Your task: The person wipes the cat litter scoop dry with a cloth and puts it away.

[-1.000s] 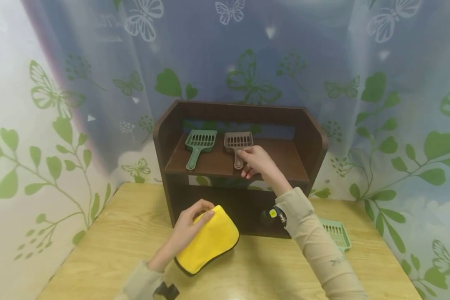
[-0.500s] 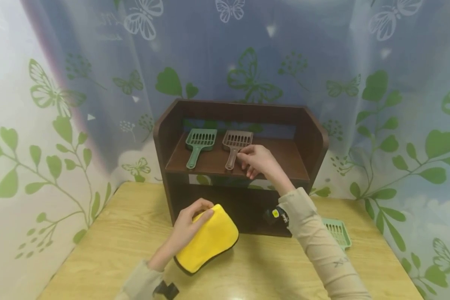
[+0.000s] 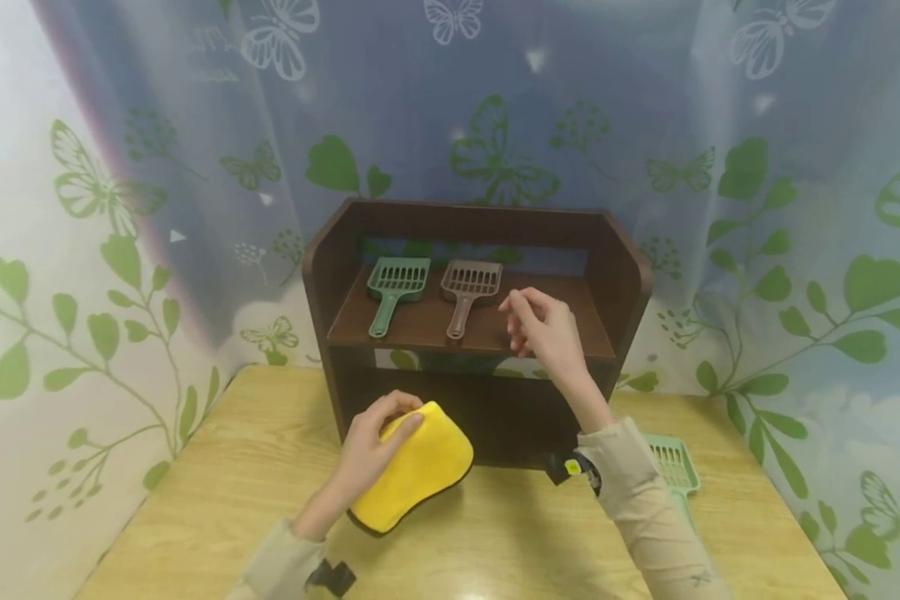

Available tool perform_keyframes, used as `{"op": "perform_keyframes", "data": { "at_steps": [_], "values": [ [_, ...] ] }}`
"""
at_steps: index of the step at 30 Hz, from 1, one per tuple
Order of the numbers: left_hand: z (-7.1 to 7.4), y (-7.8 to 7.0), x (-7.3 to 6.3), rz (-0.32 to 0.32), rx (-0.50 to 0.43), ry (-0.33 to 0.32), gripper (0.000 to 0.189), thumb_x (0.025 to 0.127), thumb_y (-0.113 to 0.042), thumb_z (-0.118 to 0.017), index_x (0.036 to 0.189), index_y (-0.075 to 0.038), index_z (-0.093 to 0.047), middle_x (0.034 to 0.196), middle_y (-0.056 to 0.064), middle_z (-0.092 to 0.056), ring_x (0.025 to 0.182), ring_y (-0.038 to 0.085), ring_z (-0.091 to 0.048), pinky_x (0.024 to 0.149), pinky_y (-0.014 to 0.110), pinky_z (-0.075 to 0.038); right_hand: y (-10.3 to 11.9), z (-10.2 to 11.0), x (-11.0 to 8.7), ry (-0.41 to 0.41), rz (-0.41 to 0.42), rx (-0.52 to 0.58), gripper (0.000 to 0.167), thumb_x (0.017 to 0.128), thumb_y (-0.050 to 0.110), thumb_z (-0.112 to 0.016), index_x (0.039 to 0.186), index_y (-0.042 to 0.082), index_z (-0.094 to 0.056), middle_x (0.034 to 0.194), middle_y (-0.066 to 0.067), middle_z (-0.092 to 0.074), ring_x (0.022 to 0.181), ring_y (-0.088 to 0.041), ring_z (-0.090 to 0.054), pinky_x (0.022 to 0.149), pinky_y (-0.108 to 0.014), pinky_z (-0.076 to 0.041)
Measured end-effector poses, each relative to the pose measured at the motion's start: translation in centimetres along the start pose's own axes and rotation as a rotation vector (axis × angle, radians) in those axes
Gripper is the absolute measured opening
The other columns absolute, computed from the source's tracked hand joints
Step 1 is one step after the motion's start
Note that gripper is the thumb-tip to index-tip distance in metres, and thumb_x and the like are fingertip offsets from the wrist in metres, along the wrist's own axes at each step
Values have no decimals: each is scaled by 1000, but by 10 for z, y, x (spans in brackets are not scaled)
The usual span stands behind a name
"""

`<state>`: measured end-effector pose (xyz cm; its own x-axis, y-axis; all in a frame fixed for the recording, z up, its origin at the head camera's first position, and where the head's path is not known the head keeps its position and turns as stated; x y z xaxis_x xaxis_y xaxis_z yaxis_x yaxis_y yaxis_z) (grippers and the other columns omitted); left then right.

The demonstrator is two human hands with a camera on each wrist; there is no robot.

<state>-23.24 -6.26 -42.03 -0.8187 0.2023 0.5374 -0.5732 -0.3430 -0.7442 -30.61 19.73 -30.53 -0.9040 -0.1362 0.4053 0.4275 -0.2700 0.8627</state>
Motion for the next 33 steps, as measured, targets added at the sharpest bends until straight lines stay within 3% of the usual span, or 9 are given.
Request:
{"op": "perform_keyframes", "data": {
  "at_steps": [4, 11, 19, 26, 29, 33],
  "values": [
    [-1, -2, 0, -40, 74, -8, 12, 98, -22, -68, 109, -16, -68, 96, -4, -64, 82, 10, -53, 68, 24, -49, -6, 8, -17, -13, 35, 87, 44, 108, 33, -50, 107, -10, -61, 78, -2, -66, 62, -14, -66, 52, -29, -55],
    [-2, 0, -1, -128, 151, -42, 12, 97, -20, -70, 108, -15, -68, 93, -4, -63, 79, 8, -49, 66, 23, -47, -24, 22, -50, -20, 59, 101, 40, 110, 26, -44, 113, -10, -63, 90, 1, -72, 75, -15, -70, 60, -29, -57],
    [-4, 5, -3, -116, 155, -53, 13, 97, -20, -70, 108, -14, -68, 94, -3, -63, 79, 8, -49, 66, 23, -47, -48, 44, -88, -126, 68, 152, 35, 110, 17, -44, 109, -12, -64, 90, -1, -74, 78, -15, -71, 65, -27, -58],
    [-4, 10, -7, -98, 159, -82, 13, 95, -19, -72, 107, -15, -69, 94, -4, -64, 79, 7, -49, 65, 22, -47, -84, 71, -119, -278, 10, 233, 33, 110, 14, -44, 106, -10, -67, 87, 0, -76, 77, -13, -73, 64, -25, -58],
    [-4, 11, -8, -101, 145, -85, 13, 95, -18, -72, 106, -14, -69, 94, -3, -65, 79, 8, -50, 65, 22, -48, -103, 85, -137, -284, -51, 187, 29, 109, 15, -46, 108, 0, -70, 91, 4, -76, 80, -9, -72, 66, -23, -58],
    [-6, 12, -10, -99, 130, -89, 13, 95, -17, -73, 106, -14, -69, 95, -3, -66, 80, 8, -50, 66, 22, -48, -125, 104, -162, -235, -166, -66, 32, 110, 21, -45, 120, -3, -65, 96, 16, -72, 85, -1, -68, 70, -21, -57]
  ]
}}
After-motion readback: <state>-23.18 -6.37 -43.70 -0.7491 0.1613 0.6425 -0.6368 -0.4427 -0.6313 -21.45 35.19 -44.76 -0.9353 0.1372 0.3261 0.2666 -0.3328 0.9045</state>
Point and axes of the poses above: each hand's wrist, its own x-axis towards the middle knuckle, its own z-axis out of the back of the hand, y = z × x, the point moved 1 cm from there along x, towards the middle knuckle
